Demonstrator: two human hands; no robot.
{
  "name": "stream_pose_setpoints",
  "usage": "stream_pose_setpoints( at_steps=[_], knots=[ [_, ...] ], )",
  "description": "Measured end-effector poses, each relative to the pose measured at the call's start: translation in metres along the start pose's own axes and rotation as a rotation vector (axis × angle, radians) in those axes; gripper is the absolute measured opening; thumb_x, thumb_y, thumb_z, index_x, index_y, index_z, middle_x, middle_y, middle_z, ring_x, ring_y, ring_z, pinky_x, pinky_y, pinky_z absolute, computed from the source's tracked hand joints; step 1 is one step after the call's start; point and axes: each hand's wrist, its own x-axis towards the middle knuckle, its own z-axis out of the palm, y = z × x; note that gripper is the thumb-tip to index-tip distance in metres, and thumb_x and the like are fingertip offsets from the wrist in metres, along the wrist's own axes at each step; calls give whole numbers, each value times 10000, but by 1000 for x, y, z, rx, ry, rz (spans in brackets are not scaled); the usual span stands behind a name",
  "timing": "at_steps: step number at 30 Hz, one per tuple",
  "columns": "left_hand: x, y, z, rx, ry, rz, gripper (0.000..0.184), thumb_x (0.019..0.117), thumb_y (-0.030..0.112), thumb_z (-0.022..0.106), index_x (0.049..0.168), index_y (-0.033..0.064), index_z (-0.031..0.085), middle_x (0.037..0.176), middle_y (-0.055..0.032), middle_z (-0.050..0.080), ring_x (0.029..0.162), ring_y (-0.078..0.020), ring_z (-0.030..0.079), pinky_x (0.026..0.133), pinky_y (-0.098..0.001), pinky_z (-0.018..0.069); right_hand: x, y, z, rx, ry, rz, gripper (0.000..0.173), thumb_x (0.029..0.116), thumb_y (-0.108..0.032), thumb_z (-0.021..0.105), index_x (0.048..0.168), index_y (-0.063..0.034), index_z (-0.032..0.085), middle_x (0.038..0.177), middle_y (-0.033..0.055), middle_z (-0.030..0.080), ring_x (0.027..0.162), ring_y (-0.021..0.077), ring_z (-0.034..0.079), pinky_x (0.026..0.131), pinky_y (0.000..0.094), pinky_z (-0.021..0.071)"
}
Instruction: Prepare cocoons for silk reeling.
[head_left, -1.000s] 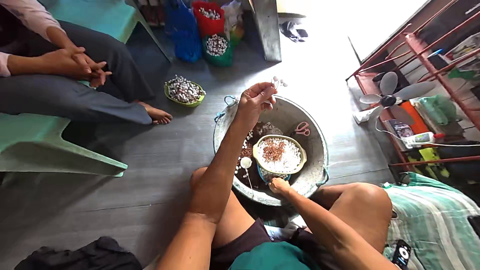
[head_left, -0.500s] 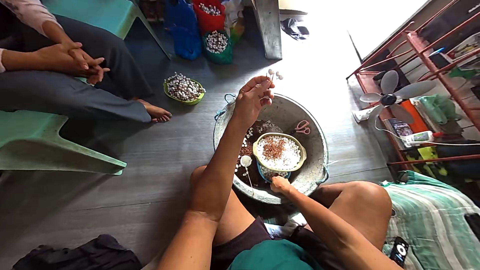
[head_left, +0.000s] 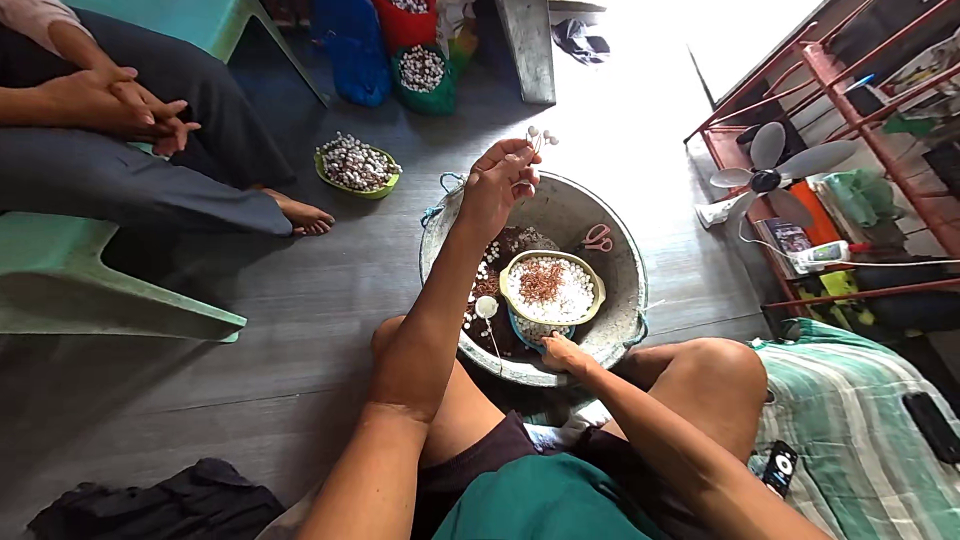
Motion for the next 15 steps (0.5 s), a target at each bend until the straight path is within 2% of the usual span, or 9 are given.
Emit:
stream_pose_setpoints(
  at_steps=[3, 5, 8, 9, 11, 12, 14, 15],
  knots=[
    [-2, 0, 1, 8, 6, 2, 153, 1059, 109, 496, 1110, 63, 633, 1002, -107, 701, 768, -146, 675, 650, -265, 573, -4, 7, -1, 24, 6, -55, 529, 960, -319, 620, 1440, -101, 577, 1502, 238, 479, 1363, 421, 497, 1031, 647, 466],
    [-2, -1, 1, 74, 35, 27, 148, 1051, 96, 518, 1118, 49, 641, 993, -108, 709, 755, -145, 675, 634, -264, 570, -13, 12, -4, 17, 27, -112, 481, 988, -323, 588, 1427, -128, 600, 1474, 212, 525, 1353, 399, 518, 1039, 638, 465],
    [1, -7, 2, 285, 74, 168, 113, 1012, 26, 586, 1095, -5, 656, 935, -104, 719, 685, -138, 664, 580, -262, 566, -52, 17, -17, 37, 136, -180, 386, 990, -288, 587, 1347, -166, 671, 1369, 156, 627, 1290, 349, 581, 1041, 594, 476],
    [2, -10, 1, 361, 73, 225, 109, 998, 17, 608, 1087, -18, 659, 913, -97, 719, 666, -136, 657, 565, -263, 557, -67, 21, -22, 91, 207, -216, 347, 979, -288, 606, 1291, -171, 701, 1294, 139, 666, 1225, 331, 621, 1015, 584, 496],
    [3, -16, 0, 482, 62, 308, 105, 982, 16, 640, 1072, -32, 666, 908, -85, 713, 659, -135, 653, 566, -272, 560, -99, 29, -42, 296, 375, -324, 263, 976, -296, 640, 1168, -157, 754, 1083, 88, 739, 1011, 251, 707, 924, 523, 566],
    [3, -17, 2, 527, 56, 330, 103, 980, 15, 641, 1069, -31, 667, 915, -79, 711, 661, -129, 650, 575, -272, 561, -115, 32, -58, 432, 452, -393, 247, 988, -271, 633, 1138, -120, 758, 1016, 73, 753, 941, 206, 722, 892, 470, 586],
    [1, -19, 7, 619, 39, 347, 103, 984, 24, 634, 1072, -18, 668, 936, -62, 707, 665, -108, 644, 594, -266, 565, -143, 35, -95, 745, 577, -573, 218, 999, -174, 613, 1107, -30, 735, 984, 74, 751, 887, 162, 725, 858, 393, 613],
    [0, -20, 9, 670, 32, 350, 111, 987, 38, 631, 1079, -8, 674, 948, -52, 707, 667, -96, 641, 602, -260, 565, -158, 33, -114, 908, 607, -662, 192, 1000, -130, 610, 1108, -4, 709, 1000, 91, 742, 886, 177, 722, 853, 399, 615]
  ],
)
